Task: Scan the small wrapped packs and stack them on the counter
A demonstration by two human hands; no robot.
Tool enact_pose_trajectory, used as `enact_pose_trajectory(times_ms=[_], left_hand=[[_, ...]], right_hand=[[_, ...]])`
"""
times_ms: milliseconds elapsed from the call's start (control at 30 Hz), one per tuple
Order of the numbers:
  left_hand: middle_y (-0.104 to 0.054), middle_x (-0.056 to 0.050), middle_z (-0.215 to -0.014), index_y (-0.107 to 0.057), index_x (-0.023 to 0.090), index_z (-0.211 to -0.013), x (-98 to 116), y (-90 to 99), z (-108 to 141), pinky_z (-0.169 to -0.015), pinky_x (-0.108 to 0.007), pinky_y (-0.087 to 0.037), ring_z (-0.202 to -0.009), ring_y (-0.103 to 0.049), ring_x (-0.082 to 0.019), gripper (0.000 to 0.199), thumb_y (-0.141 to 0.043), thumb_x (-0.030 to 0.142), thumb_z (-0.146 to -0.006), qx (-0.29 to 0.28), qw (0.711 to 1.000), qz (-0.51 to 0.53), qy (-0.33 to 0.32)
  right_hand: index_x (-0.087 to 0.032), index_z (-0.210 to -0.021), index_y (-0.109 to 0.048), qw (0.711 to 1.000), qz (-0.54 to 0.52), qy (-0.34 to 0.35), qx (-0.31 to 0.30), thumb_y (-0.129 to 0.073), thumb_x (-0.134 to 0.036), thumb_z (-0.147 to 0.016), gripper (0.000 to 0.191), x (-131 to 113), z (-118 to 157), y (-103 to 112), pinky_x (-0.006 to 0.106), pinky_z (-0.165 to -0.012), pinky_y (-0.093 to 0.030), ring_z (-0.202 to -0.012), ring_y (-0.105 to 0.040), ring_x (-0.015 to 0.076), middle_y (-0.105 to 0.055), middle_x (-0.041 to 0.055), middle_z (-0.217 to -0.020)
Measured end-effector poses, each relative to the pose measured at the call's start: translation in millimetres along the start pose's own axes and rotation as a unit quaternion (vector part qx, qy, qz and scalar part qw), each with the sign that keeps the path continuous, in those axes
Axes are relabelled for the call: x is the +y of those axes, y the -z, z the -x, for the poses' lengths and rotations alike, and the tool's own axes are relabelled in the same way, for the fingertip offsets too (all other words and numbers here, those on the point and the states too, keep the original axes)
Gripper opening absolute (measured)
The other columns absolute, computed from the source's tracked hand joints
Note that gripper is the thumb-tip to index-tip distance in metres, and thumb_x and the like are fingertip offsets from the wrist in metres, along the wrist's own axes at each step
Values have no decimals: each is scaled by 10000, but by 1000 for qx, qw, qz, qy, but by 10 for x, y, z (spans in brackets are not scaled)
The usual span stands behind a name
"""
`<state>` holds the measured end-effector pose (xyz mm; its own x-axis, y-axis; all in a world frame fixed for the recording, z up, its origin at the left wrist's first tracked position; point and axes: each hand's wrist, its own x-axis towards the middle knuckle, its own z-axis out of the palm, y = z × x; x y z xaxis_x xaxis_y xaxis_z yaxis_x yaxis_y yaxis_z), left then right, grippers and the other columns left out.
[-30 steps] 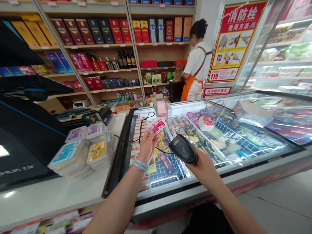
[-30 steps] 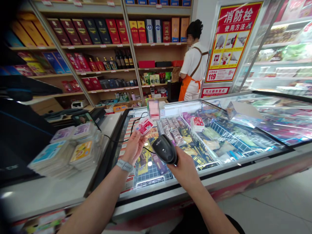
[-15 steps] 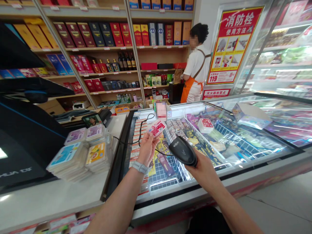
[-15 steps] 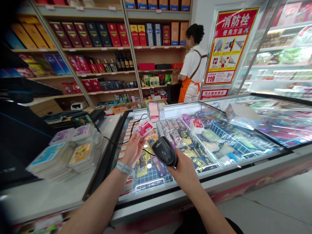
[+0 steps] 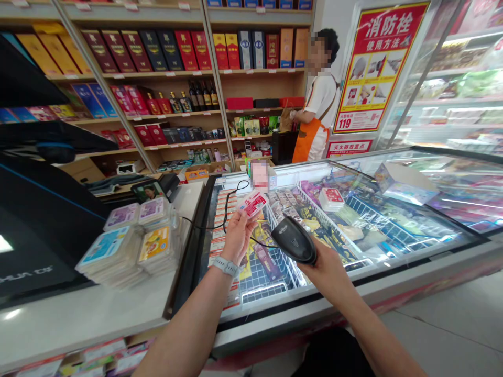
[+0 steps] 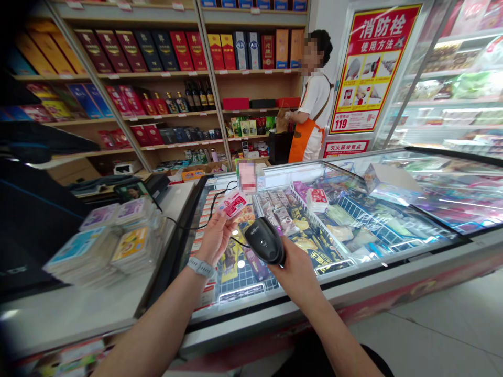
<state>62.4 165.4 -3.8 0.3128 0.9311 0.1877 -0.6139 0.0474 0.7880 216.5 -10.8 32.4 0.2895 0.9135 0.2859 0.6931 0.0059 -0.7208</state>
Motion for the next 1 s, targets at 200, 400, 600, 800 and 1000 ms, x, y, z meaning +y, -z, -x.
enact_pose_trajectory(times_ms=[200, 400, 600, 800, 1000], left_hand=[[-669, -84, -1165, -624, 204, -1105, 3, 2, -5, -636, -189, -499, -983, -654, -167, 314, -660, 363, -836, 3, 1000, -2, 2], [-663, -85, -1170, -622, 207, -1111, -2, 7, -4, -639, -192, -504, -981, -654, -166, 316, -652, 369, -841, 0, 1000, -3, 1], [-664, -93, -1163, -625, 190, -1087, 15, -28, 4, -652, -202, -515, -924, -655, -147, 300, -656, 358, -839, 15, 1000, 1, 4], [-665, -89, -1158, -625, 190, -1081, 8, -13, -5, -654, -199, -509, -965, -654, -165, 294, -667, 340, -833, 15, 1000, 5, 6], [-681, -69, -1121, -635, 200, -1065, -6, 1, -12, -647, -194, -500, -905, -662, -138, 297, -690, 346, -813, 10, 1000, 9, 0]], right_hand=[[-217, -1031, -601, 1000, -3, 1, -1, -559, -220, -712, 322, -11, -1, 9, 290, -685, -439, -755, -634, 215, -682, 17, -824], [-219, -984, -599, 1000, 13, 5, -1, -554, -237, -726, 262, 9, -3, 4, 288, -665, -433, -742, -628, 215, -672, 14, -801], [-217, -995, -597, 1000, 12, 4, 1, -563, -245, -719, 279, 25, -6, -5, 292, -668, -438, -767, -637, 224, -678, 18, -818], [-213, -1019, -598, 1000, 4, 5, 3, -566, -228, -710, 311, 36, -11, -15, 303, -693, -446, -780, -637, 225, -683, 27, -849], [-220, -1049, -594, 1000, 7, 10, 4, -570, -201, -705, 346, 71, -15, -24, 299, -701, -444, -799, -635, 224, -680, 28, -869]])
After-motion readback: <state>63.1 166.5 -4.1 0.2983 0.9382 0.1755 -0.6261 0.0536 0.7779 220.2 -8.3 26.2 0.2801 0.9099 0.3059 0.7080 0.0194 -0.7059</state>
